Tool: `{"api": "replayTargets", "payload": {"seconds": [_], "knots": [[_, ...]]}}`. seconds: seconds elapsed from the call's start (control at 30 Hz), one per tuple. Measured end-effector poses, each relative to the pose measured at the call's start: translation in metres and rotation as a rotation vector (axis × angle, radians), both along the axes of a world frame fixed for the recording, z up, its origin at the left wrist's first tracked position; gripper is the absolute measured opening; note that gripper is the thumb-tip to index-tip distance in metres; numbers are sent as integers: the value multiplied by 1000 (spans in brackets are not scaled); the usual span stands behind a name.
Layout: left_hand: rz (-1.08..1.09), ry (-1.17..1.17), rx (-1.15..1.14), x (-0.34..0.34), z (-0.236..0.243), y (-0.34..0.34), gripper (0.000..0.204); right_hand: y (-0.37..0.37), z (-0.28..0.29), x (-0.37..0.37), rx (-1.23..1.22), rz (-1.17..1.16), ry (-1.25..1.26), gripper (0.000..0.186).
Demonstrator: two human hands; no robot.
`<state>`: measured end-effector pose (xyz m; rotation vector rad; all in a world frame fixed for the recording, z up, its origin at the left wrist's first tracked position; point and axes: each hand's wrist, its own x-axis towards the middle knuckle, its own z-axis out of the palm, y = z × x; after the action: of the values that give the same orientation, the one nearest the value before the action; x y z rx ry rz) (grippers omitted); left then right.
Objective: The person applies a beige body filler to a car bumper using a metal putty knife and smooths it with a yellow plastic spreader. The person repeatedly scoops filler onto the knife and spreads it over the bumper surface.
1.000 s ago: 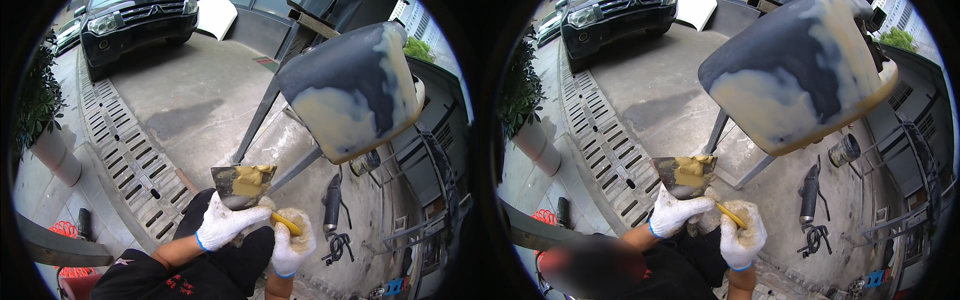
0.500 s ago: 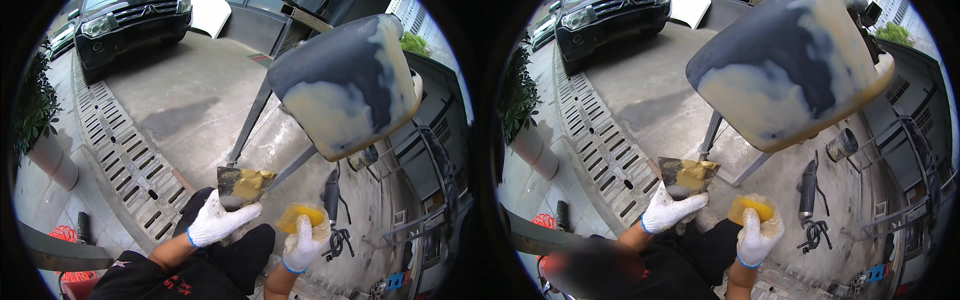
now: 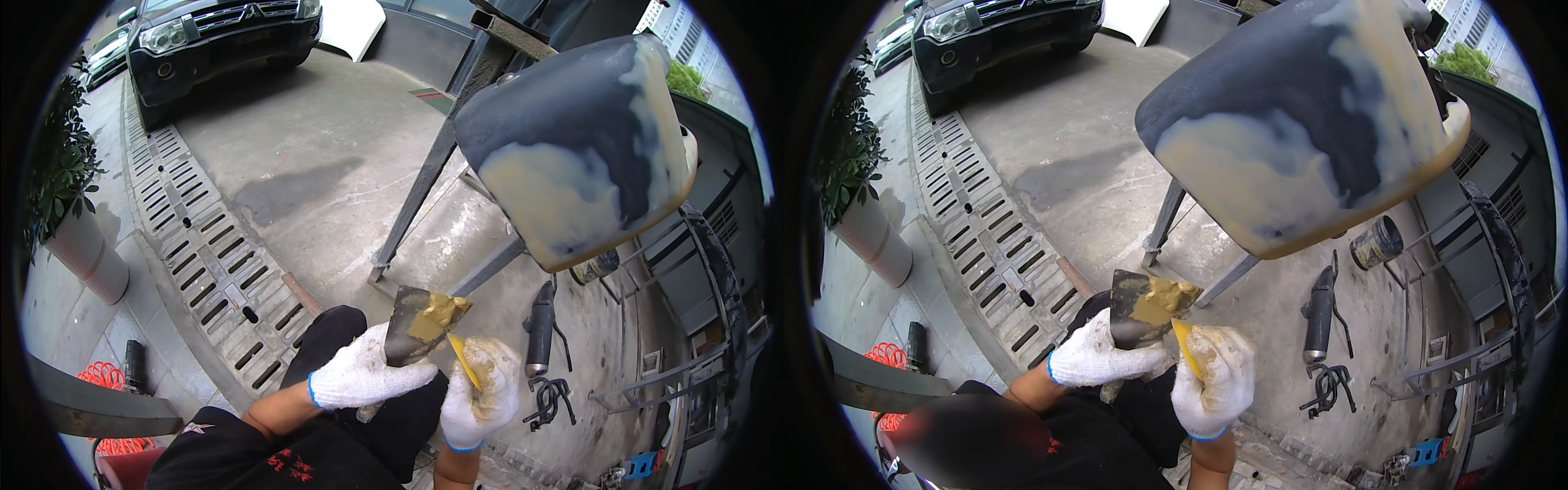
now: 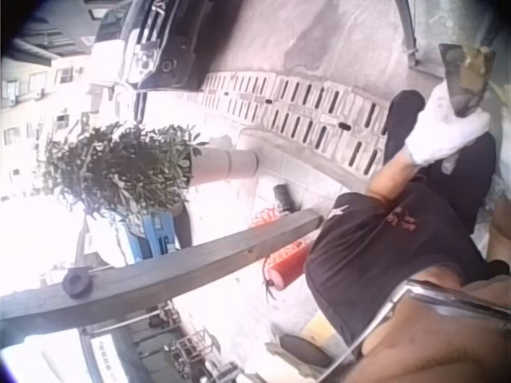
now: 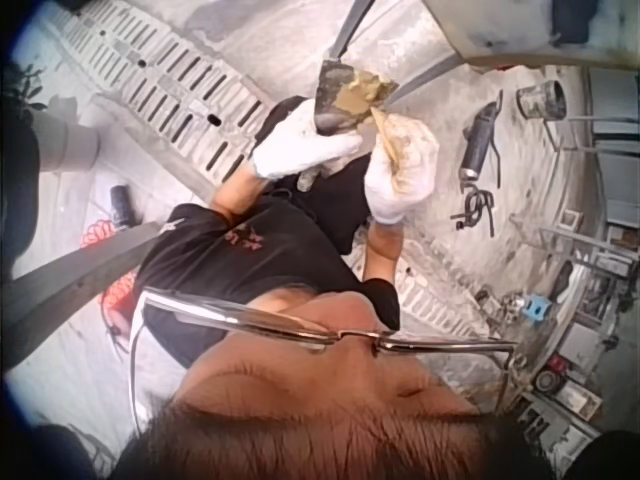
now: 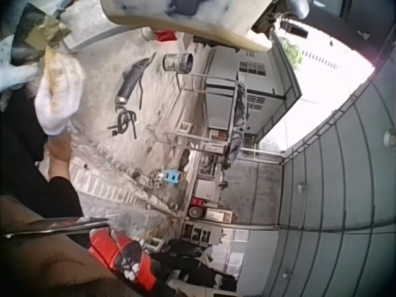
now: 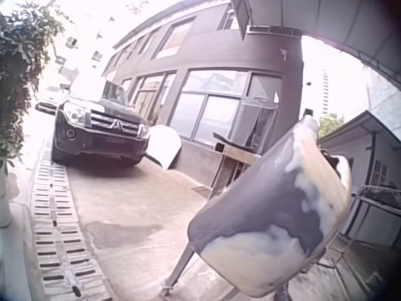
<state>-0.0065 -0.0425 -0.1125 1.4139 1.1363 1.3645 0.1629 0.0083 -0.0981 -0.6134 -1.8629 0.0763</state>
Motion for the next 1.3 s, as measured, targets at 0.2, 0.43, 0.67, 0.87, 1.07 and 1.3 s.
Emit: {"api": "replayTargets", "payload": {"seconds": [0.2,0.43,0.67,0.87,1.07,1.3], "knots": [[-40,-119,-156,0,15,-4,32,-2,0,-3,18,-11,-35,32],[-43,-145,-146,2,12,-3,39,-1,-1,-4,44,-28,-55,32],[-21,-84,-130,3,6,-1,45,0,-2,-8,73,-45,-69,32],[-57,-94,-155,-1,2,1,63,0,-1,-8,41,-37,-122,30],[-1,-44,-125,-8,-4,2,65,11,0,13,-830,315,307,23],[28,-448,-228,-32,-8,6,22,22,5,18,-953,462,519,32]]}}
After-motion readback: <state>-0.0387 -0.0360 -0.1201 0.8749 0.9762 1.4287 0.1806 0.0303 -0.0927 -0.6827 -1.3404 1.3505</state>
